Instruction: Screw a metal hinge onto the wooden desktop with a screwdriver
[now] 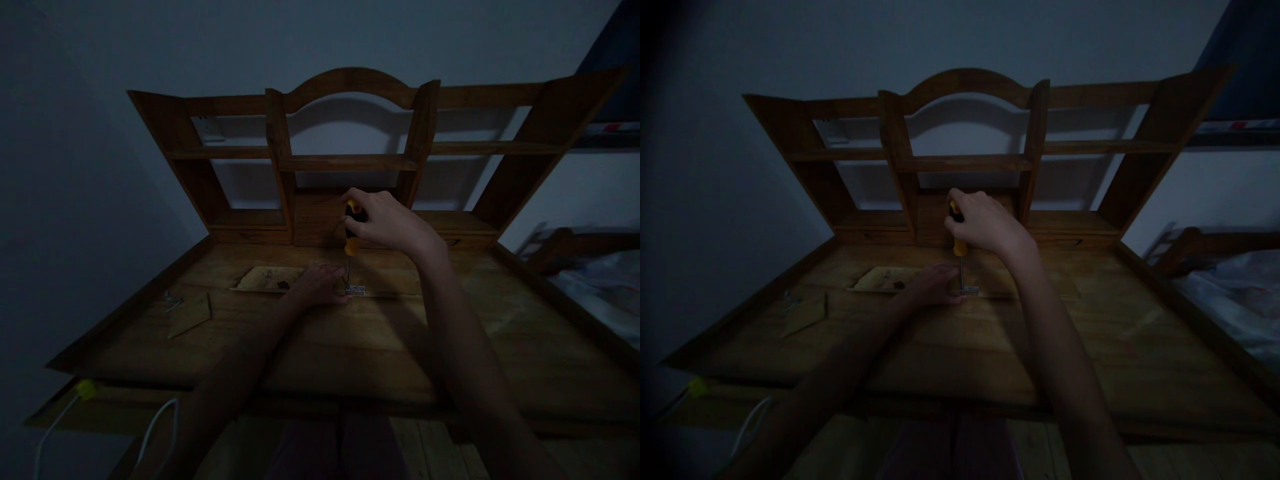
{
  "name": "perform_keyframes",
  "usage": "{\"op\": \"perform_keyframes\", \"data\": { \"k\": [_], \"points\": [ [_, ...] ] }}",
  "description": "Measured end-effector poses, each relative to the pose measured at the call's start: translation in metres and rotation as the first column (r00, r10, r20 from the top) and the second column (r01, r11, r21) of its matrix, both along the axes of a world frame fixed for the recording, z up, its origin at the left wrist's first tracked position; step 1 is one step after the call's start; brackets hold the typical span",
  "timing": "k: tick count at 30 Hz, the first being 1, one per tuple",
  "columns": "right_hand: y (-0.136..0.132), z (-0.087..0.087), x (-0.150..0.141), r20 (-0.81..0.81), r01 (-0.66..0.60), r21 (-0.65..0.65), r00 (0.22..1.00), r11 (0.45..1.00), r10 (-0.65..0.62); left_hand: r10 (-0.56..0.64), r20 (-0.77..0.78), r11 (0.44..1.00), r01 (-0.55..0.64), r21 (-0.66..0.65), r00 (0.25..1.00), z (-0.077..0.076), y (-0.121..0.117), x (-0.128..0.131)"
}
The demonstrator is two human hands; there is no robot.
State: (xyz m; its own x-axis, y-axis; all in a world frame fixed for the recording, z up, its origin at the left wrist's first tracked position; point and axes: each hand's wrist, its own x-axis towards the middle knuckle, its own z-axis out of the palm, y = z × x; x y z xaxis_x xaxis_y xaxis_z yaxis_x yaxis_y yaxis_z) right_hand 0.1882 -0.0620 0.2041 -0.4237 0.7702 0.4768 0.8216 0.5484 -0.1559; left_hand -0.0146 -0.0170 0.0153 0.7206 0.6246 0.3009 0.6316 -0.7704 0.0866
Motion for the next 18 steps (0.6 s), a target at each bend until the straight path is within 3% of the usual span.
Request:
{"op": "perform_keyframes", "data": {
  "k": [6, 13, 18],
  "points": [
    [-0.0011, -0.0007, -0.0029, 0.053, 0.074, 0.016, 0.996, 0.997, -0.075, 0.016, -0.017, 1.0, -0.016, -0.003, 1.0, -0.0034, 0.0026, 0.0023],
    [0.0004, 0.0001, -0.0011, 0.03, 0.007, 0.001, 1.0, 1.0, -0.007, 0.013, -0.042, 1.0, -0.012, 0.021, 0.999, -0.0018, 0.0027, 0.0027],
    [-0.0012, -0.0005, -0.0036, 0.067, 0.093, 0.028, 0.993, 0.995, -0.095, 0.037, -0.068, 0.999, -0.035, 0.02, 0.997, -0.0069, 0.0073, 0.0017]
  ]
}}
